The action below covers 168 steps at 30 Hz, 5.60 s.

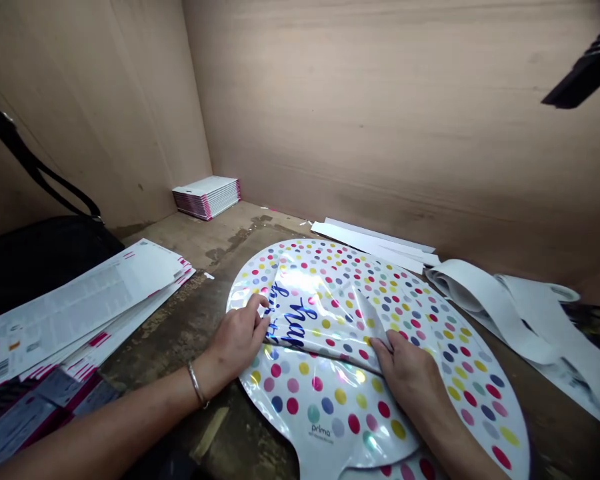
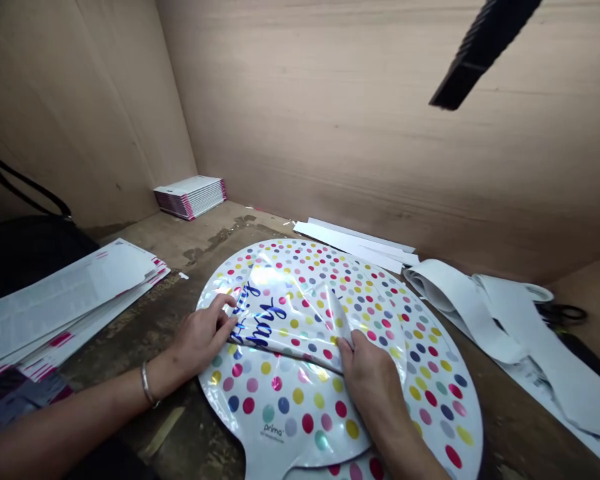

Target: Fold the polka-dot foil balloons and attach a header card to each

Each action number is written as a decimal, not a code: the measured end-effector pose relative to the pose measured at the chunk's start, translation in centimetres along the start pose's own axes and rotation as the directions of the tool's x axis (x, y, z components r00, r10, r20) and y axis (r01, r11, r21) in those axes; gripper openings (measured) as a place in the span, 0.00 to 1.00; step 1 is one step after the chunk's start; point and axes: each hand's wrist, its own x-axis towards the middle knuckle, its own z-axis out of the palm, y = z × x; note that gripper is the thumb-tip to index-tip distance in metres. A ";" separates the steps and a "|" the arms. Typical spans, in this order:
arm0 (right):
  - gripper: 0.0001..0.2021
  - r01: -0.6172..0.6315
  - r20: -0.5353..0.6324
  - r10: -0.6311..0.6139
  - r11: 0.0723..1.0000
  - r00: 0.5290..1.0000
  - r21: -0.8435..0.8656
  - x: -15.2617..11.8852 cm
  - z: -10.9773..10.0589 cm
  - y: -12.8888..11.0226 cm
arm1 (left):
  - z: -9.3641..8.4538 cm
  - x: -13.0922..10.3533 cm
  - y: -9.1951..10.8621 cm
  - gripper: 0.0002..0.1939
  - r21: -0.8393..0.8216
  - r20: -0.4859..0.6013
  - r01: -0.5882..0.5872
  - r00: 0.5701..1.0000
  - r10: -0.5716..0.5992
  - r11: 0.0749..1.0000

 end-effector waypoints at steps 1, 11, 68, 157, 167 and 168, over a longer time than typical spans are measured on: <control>0.15 -0.004 0.009 0.004 1.000 1.000 -0.012 0.1 0.0 0.0 | 0.0 0.0 0.0 0.08 0.023 0.011 -0.029 1.000 0.029 0.999; 0.16 0.042 0.009 -0.042 0.999 0.999 -0.020 0.4 0.0 -0.2 | -1.7 0.8 1.0 0.14 0.425 0.216 -0.183 0.972 0.097 0.887; 0.26 0.451 0.185 -0.468 0.884 0.864 0.128 -0.7 2.3 -3.8 | -0.9 11.2 0.8 0.19 -0.386 0.410 0.490 0.850 -0.330 0.782; 0.13 0.269 0.263 -0.306 0.949 0.915 0.167 7.3 -3.5 -3.4 | 3.7 5.0 4.9 0.29 0.199 0.463 -0.622 0.741 0.486 0.758; 0.14 -0.034 0.431 -0.133 0.933 0.893 0.357 4.2 -2.2 -2.7 | 2.4 1.4 5.5 0.19 0.066 0.210 -0.730 0.676 0.706 0.680; 0.15 -0.061 0.432 -0.111 0.929 0.895 0.365 3.2 -2.1 -2.5 | 2.4 1.1 5.4 0.14 0.043 0.215 -0.720 0.684 0.697 0.693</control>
